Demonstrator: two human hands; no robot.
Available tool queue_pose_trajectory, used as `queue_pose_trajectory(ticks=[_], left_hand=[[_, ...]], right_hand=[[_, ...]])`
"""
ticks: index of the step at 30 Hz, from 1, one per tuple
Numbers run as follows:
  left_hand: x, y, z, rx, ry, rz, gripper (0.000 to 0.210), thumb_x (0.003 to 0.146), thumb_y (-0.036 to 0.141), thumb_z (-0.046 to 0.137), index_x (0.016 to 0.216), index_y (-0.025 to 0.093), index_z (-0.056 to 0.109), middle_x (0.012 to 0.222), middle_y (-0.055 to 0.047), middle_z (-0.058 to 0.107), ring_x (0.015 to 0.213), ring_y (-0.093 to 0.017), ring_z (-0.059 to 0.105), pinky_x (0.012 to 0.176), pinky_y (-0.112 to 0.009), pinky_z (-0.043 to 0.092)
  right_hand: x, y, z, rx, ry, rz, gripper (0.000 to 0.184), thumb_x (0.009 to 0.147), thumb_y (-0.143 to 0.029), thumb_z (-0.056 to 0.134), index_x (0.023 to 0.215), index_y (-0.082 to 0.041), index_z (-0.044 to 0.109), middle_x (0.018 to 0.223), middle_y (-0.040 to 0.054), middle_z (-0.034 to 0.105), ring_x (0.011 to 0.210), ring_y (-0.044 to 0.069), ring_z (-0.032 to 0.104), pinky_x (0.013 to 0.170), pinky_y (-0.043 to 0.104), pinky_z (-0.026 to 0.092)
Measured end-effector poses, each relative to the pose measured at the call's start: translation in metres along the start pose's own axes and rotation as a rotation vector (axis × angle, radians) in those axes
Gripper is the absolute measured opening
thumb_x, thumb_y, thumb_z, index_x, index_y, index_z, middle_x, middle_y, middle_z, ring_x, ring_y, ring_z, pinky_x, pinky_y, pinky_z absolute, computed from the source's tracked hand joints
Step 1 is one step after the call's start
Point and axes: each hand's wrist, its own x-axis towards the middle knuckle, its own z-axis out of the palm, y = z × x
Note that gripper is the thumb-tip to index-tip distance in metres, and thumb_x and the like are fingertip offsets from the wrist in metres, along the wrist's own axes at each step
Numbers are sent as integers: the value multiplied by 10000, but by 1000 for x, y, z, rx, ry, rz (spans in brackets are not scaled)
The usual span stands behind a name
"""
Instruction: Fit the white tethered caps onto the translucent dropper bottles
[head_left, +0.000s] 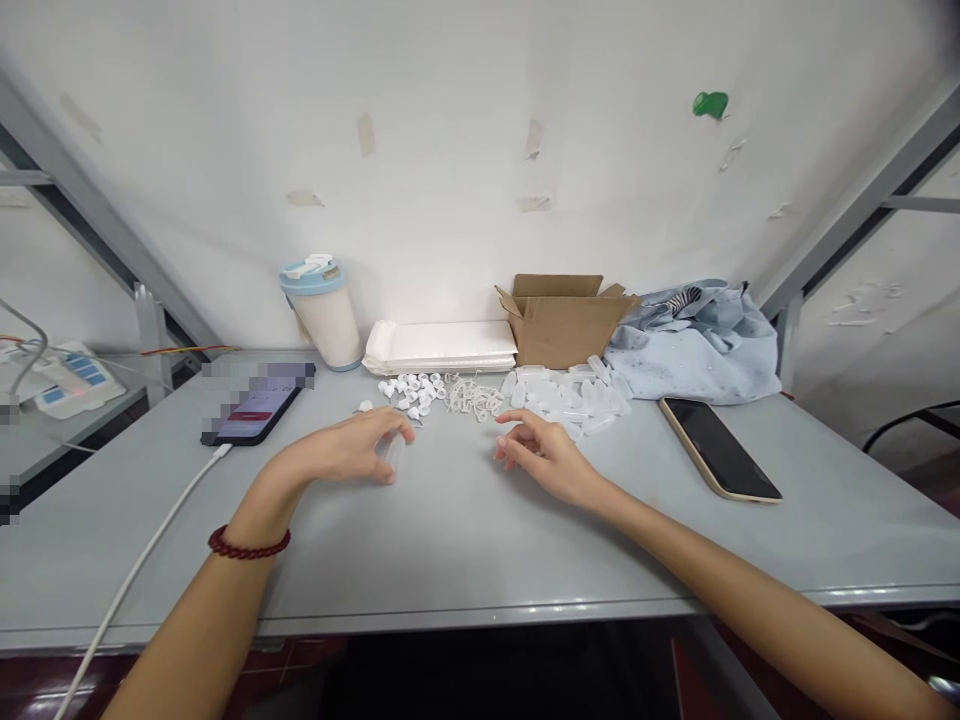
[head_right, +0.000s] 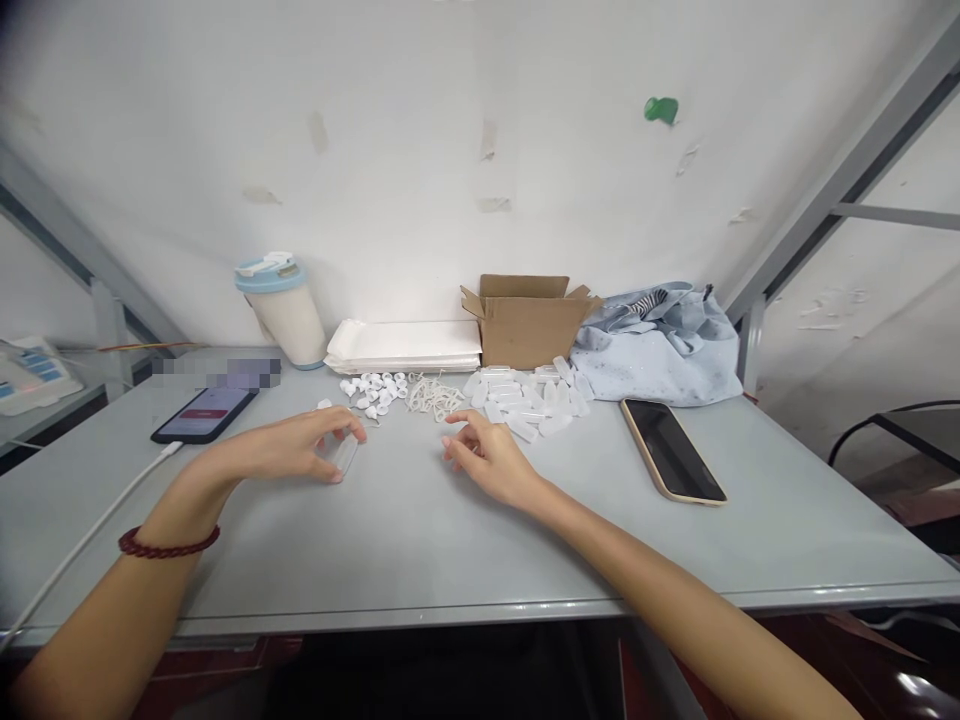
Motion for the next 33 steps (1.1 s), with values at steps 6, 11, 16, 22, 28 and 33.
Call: queue_pose_trajectory(ticks=[6, 11, 16, 22, 28, 33], left_hand=[[-1, -2, 0, -45, 27, 2, 478, 619, 360, 611, 1082, 244, 578, 1013, -42, 561, 968, -251, 555, 802, -316, 452], [-1, -1, -1, -50, 31, 4, 470, 599, 355, 622, 1053, 241, 589, 993, -37, 568, 935, -242, 563, 783, -308, 456], [-2, 1, -2, -59, 34, 28, 458, 630, 453, 639, 1033, 239, 593, 1036, -45, 570, 968, -242, 550, 802, -310, 450], [4, 8, 3, -90, 225, -9, 446, 748, 590, 546, 986, 215, 590, 1058, -67, 594, 1027, -272, 539, 805, -343, 452], [23, 25, 24, -82, 591, 151, 266, 882, 390, 424, 974, 178, 556, 1070, -101, 568, 1022, -256, 518, 854, -392, 450], [35, 60, 54, -5, 655, 368, 239, 897, 233, 384, 1050, 164, 554, 1135, -135, 521, 1117, -271, 466, 965, -466, 411]], right_hand=[[0, 1, 0, -5, -1, -2, 270, 880, -340, 472, 1094, -175, 486, 782, 38, 676, 650, 159, 641, 654, 305, 488], [0, 2, -1, -18, 4, -9, 275, 880, -343, 471, 1098, -177, 489, 782, 36, 677, 657, 163, 645, 658, 309, 488], [1, 2, -2, -25, 6, -9, 285, 881, -340, 470, 1111, -172, 484, 797, 42, 682, 655, 159, 640, 650, 304, 484], [4, 2, -6, -73, 69, -48, 288, 882, -312, 463, 1129, -168, 494, 801, 40, 689, 676, 161, 646, 658, 303, 483], [13, 11, -18, -357, 215, -98, 213, 868, -224, 475, 1056, -170, 558, 867, 57, 685, 730, 165, 611, 637, 282, 450], [16, 11, -31, -752, 201, -13, 175, 810, -143, 568, 981, -157, 607, 1037, 112, 639, 843, 211, 601, 643, 289, 420]])
